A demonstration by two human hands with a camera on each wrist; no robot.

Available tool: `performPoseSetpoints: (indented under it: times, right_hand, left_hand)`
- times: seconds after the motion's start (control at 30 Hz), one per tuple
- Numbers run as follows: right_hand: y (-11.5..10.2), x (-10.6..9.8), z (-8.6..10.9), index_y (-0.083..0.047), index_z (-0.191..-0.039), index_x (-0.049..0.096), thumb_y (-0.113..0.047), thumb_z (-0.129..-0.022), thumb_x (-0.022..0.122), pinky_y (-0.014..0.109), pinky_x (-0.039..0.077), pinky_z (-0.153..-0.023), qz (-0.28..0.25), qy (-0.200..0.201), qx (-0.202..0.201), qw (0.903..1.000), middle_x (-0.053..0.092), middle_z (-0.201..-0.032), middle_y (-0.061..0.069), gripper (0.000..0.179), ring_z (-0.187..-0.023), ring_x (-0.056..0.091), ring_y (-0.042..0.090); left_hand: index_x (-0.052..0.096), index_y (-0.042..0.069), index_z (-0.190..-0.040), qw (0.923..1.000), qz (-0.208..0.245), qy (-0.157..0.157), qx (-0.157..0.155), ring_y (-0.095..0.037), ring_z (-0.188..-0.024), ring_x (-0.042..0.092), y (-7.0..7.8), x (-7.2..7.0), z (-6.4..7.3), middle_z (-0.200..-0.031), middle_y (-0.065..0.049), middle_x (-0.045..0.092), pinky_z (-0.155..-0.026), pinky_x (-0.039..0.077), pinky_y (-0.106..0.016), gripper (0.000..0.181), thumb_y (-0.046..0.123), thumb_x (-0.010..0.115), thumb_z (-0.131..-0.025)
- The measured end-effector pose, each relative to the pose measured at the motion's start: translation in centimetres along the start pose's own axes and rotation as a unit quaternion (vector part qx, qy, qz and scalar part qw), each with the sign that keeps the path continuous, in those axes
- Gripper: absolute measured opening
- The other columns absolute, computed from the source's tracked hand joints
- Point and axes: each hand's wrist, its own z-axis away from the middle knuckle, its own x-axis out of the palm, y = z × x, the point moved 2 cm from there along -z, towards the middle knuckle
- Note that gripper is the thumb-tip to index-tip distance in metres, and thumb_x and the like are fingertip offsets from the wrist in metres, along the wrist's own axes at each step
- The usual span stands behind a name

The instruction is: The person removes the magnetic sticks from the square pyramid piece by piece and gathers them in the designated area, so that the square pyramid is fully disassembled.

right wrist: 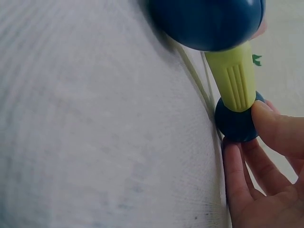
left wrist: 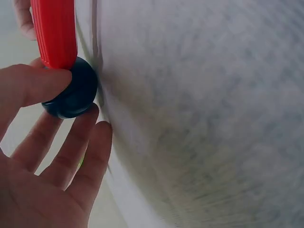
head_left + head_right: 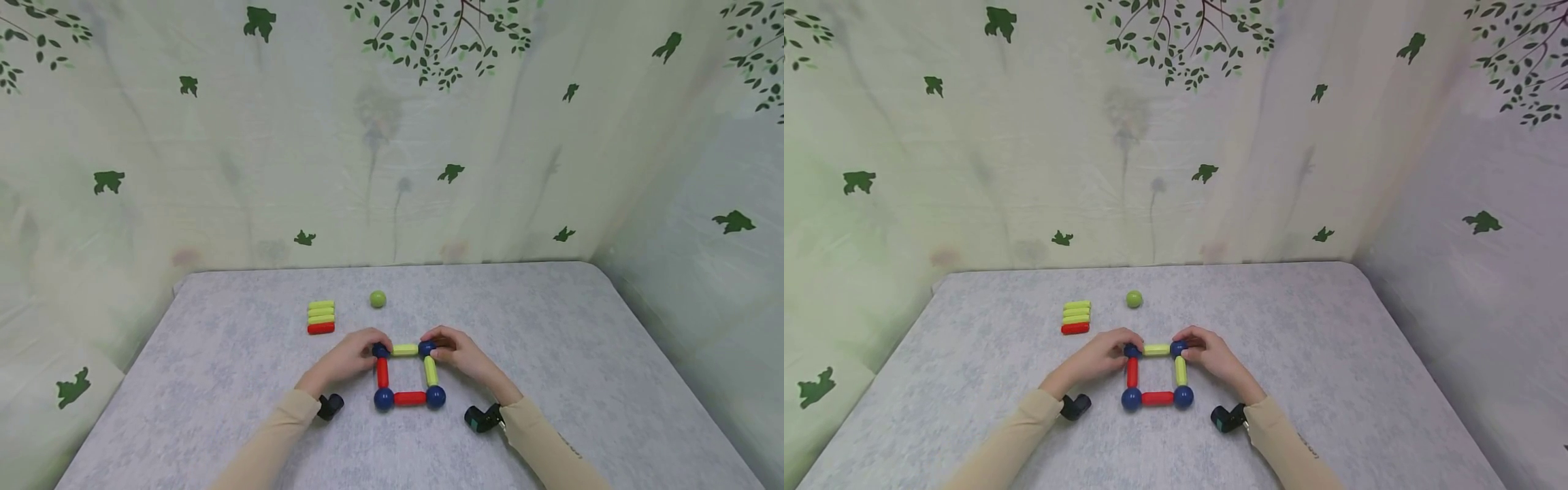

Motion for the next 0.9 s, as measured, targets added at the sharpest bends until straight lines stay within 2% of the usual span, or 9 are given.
performPoseSetpoints:
  times: [0.17, 0.4, 0.57, 0.67, 0.8, 0.9]
  right_hand:
    - [0.0, 0.0, 0.0, -0.003, -0.117, 0.060, 0.002, -0.094, 0.054, 0.041, 0.046, -0.091, 0.001, 0.001, -0.004, 1.0000, 0.060, -0.114, 0.010, 0.025, -0.108, 0.056, 0.026]
    - [0.1, -0.1, -0.1, -0.004, -0.117, 0.061, 0.002, -0.093, 0.055, 0.041, 0.046, -0.091, 0.007, 0.009, -0.001, 0.9999, 0.060, -0.114, 0.009, 0.025, -0.106, 0.056, 0.026]
    - [0.2, -0.1, -0.1, -0.004, -0.117, 0.061, 0.002, -0.093, 0.055, 0.041, 0.046, -0.091, 0.010, 0.009, -0.001, 0.9999, 0.061, -0.113, 0.008, 0.025, -0.106, 0.056, 0.025]
    - [0.1, -0.1, 0.0, -0.004, -0.117, 0.061, 0.002, -0.093, 0.055, 0.041, 0.046, -0.091, 0.008, 0.007, -0.001, 0.9999, 0.061, -0.114, 0.009, 0.025, -0.106, 0.056, 0.026]
    - [0.1, 0.0, 0.0, -0.004, -0.117, 0.061, 0.002, -0.093, 0.055, 0.042, 0.046, -0.091, 0.005, 0.005, -0.003, 1.0000, 0.061, -0.114, 0.009, 0.025, -0.107, 0.056, 0.026]
    - [0.0, 0.0, 0.0, -0.003, -0.117, 0.061, 0.002, -0.093, 0.055, 0.042, 0.046, -0.092, 0.006, 0.004, -0.005, 1.0000, 0.061, -0.114, 0.009, 0.025, -0.107, 0.056, 0.026]
  left_hand:
    - [0.065, 0.011, -0.105, 0.9983, -0.059, 0.005, -0.002, -0.017, -0.094, 0.053, 0.4, 0.0, -0.4, -0.106, 0.000, 0.058, -0.084, 0.047, -0.035, 0.030, -0.008, 0.063, -0.082]
    - [0.067, 0.014, -0.107, 0.9923, -0.119, -0.011, -0.035, -0.015, -0.092, 0.051, 1.0, -0.4, -0.9, -0.104, 0.003, 0.053, -0.083, 0.047, -0.033, 0.023, 0.002, 0.065, -0.087]
    - [0.064, 0.011, -0.104, 0.9926, -0.111, -0.047, -0.014, -0.015, -0.091, 0.054, 1.3, -0.5, -1.3, -0.103, 0.002, 0.058, -0.084, 0.048, -0.034, 0.023, -0.003, 0.064, -0.086]
    - [0.065, 0.012, -0.102, 0.9924, -0.107, -0.057, -0.020, -0.016, -0.092, 0.053, 1.3, -0.4, -1.3, -0.103, 0.002, 0.057, -0.085, 0.048, -0.035, 0.022, -0.002, 0.064, -0.086]
    - [0.067, 0.014, -0.104, 0.9912, -0.116, -0.051, -0.038, -0.016, -0.095, 0.051, 1.2, -0.3, -1.0, -0.106, 0.002, 0.054, -0.087, 0.047, -0.035, 0.020, 0.003, 0.064, -0.087]
    - [0.066, 0.015, -0.106, 0.9931, -0.103, -0.026, -0.050, -0.016, -0.095, 0.051, 0.9, -0.4, -0.7, -0.108, 0.002, 0.053, -0.085, 0.048, -0.034, 0.021, 0.004, 0.064, -0.088]
